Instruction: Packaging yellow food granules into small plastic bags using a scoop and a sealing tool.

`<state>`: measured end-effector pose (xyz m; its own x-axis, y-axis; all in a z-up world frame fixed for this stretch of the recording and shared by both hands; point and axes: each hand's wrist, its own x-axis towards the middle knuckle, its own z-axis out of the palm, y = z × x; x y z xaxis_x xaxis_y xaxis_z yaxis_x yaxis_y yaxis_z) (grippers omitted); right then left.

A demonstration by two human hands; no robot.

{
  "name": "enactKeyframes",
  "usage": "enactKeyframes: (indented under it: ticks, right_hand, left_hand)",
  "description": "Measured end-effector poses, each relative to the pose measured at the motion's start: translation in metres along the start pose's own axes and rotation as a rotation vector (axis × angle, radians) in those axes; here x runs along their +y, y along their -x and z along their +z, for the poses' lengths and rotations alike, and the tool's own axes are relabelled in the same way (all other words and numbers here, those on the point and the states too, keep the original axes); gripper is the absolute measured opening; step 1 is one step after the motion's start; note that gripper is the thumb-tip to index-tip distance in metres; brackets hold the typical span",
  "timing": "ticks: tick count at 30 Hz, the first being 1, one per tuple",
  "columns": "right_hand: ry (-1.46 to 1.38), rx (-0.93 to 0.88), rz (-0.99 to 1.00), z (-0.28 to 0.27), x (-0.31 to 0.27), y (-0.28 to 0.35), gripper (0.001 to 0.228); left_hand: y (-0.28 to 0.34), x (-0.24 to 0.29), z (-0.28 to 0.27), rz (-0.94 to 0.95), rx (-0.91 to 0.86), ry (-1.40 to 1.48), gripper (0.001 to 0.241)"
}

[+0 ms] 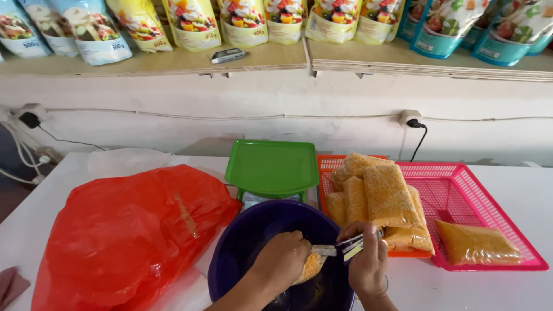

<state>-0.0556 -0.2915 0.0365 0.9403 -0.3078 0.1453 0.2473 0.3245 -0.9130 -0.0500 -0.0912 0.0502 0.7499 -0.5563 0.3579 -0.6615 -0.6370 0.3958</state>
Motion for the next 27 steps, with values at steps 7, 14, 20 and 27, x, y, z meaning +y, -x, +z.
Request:
enactKeyframes:
  ticks: [7, 14, 20, 27]
  right_hand:
    - [0.463, -0.190, -0.554, 0.031, -0.004, 0.016, 0.031]
    - [0.401, -0.206, -0.392, 0.017, 0.016, 0.012, 0.035]
    - [0.337, -0.180, -0.359, 0.008, 0.018, 0.008, 0.036]
    - [0.327, -0.144, -0.356, 0.009, 0.014, 0.006, 0.039]
  left_hand:
    - [-0.004, 0.015, -0.012, -0.058, -0.051, -0.021, 0.015]
    - [0.001, 0.017, -0.010, -0.041, 0.005, -0.008, 0.012]
    - [0.002, 0.023, -0.016, -0.023, -0.083, -0.030, 0.011]
    - [-0.003, 0.030, -0.024, 0.038, -0.103, -0.085, 0.012]
